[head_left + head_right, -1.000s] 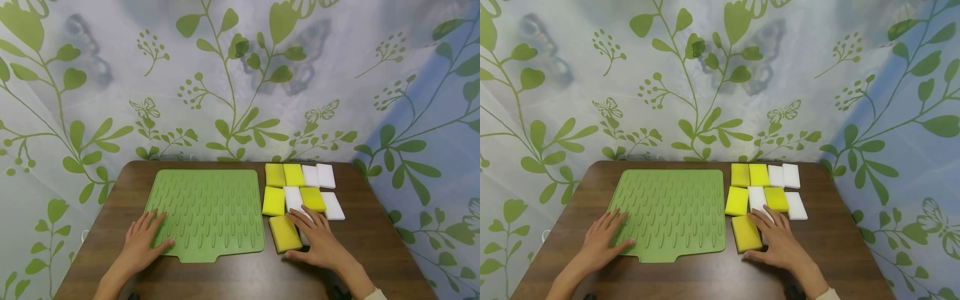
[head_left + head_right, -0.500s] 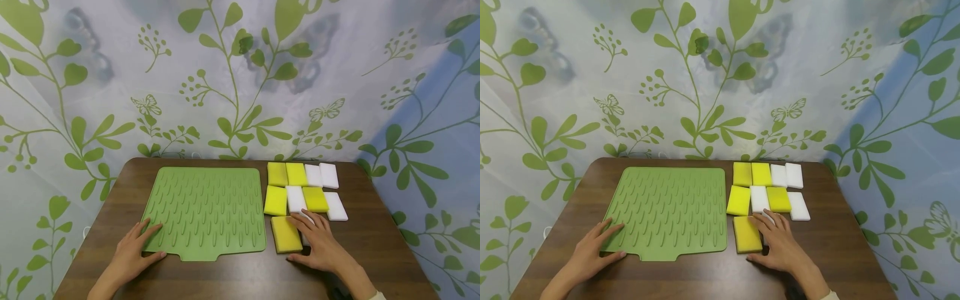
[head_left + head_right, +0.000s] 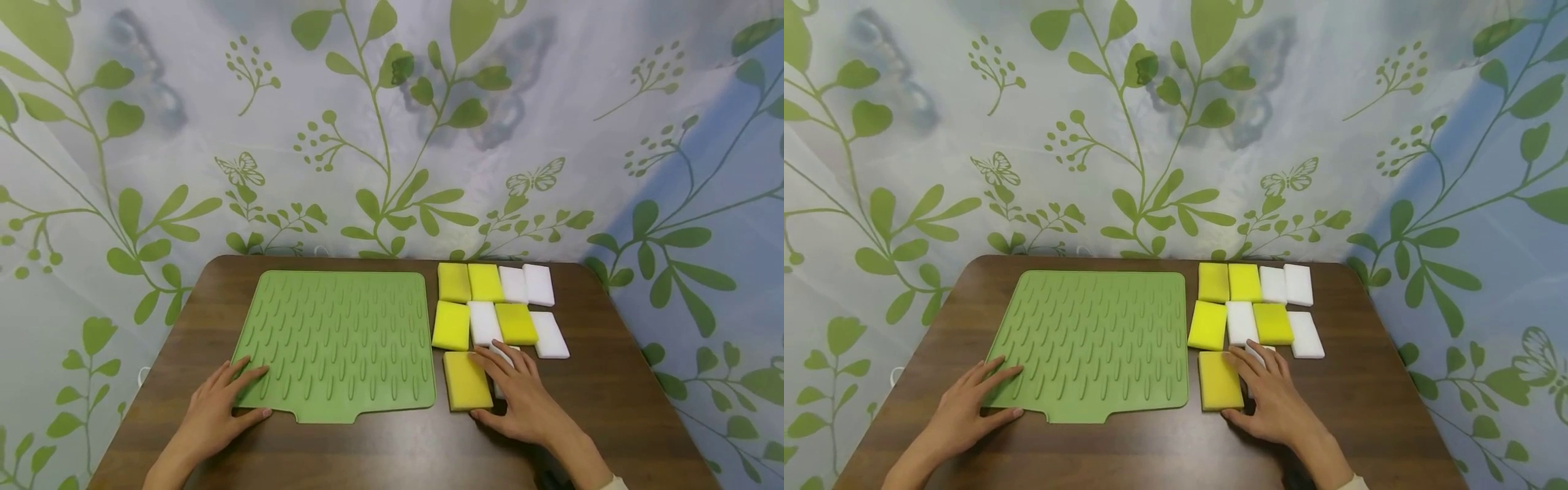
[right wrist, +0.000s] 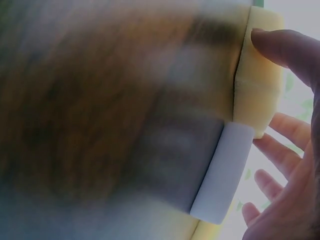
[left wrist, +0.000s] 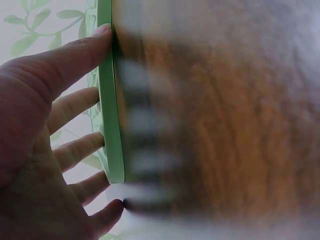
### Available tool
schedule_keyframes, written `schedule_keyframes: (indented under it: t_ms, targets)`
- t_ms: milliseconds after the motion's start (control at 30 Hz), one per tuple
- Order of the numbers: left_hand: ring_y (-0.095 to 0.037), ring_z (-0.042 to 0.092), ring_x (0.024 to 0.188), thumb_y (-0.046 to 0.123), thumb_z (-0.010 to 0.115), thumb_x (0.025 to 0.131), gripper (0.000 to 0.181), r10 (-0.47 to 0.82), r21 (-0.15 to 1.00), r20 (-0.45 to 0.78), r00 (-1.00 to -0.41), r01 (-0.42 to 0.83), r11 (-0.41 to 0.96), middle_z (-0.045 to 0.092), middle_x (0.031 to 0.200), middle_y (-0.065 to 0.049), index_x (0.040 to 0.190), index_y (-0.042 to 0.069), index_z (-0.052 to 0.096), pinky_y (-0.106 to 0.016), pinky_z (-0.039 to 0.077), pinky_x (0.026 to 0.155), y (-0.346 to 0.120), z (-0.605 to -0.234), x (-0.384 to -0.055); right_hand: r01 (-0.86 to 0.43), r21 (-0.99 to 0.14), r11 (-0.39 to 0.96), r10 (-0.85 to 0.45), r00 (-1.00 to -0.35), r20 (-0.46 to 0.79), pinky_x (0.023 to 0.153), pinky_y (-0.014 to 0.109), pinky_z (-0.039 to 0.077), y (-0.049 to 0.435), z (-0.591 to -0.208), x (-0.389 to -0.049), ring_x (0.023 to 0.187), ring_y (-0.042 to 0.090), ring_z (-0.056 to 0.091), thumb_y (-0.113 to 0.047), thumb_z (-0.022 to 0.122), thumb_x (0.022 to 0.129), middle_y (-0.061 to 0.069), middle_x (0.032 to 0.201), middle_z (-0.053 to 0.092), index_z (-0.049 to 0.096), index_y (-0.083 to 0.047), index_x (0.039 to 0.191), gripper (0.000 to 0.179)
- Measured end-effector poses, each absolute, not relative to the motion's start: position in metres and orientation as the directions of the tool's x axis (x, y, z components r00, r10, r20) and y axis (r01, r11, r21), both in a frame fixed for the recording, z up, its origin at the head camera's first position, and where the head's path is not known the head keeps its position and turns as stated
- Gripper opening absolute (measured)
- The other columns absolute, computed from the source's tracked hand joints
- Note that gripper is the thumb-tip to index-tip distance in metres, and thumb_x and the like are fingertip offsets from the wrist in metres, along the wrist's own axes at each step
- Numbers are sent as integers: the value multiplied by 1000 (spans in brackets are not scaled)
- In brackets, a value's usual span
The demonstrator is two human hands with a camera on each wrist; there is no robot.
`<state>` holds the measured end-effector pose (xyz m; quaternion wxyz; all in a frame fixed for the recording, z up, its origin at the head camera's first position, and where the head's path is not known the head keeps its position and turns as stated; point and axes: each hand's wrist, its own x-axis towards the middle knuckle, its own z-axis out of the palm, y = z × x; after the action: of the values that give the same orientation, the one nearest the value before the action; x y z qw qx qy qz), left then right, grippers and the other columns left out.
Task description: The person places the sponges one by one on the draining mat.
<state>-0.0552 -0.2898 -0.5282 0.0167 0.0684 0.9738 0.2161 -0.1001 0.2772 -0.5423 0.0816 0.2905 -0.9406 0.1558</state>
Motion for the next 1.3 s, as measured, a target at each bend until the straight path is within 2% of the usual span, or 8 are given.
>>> schedule_keyframes:
  t_ms: [633,1000,1300]
  targets:
    - [-59,31,155,56,86,87,76,139,455,1,-990,124,882,42,170,-18,153,30,60,-84,31,106,-294,-533,-54,-579,-239,779,-519,-810,272,111,68,31,268,-537,-99,152,39,39,-53,90,81,8,159,55,52,-17,159,93]
    - [-59,31,156,53,88,86,76,138,466,-15,-990,115,877,42,170,-17,153,31,61,-85,31,107,-293,-531,-51,-588,-231,775,-526,-803,279,111,72,38,256,-525,-100,152,37,41,-61,86,86,5,158,56,51,-20,160,91]
    - [-59,33,154,54,89,85,75,144,455,9,-990,132,881,43,169,-18,151,30,62,-86,32,108,-293,-530,-50,-592,-209,778,-541,-801,256,115,63,45,238,-517,-109,149,33,44,-68,80,88,4,159,55,50,-20,160,92]
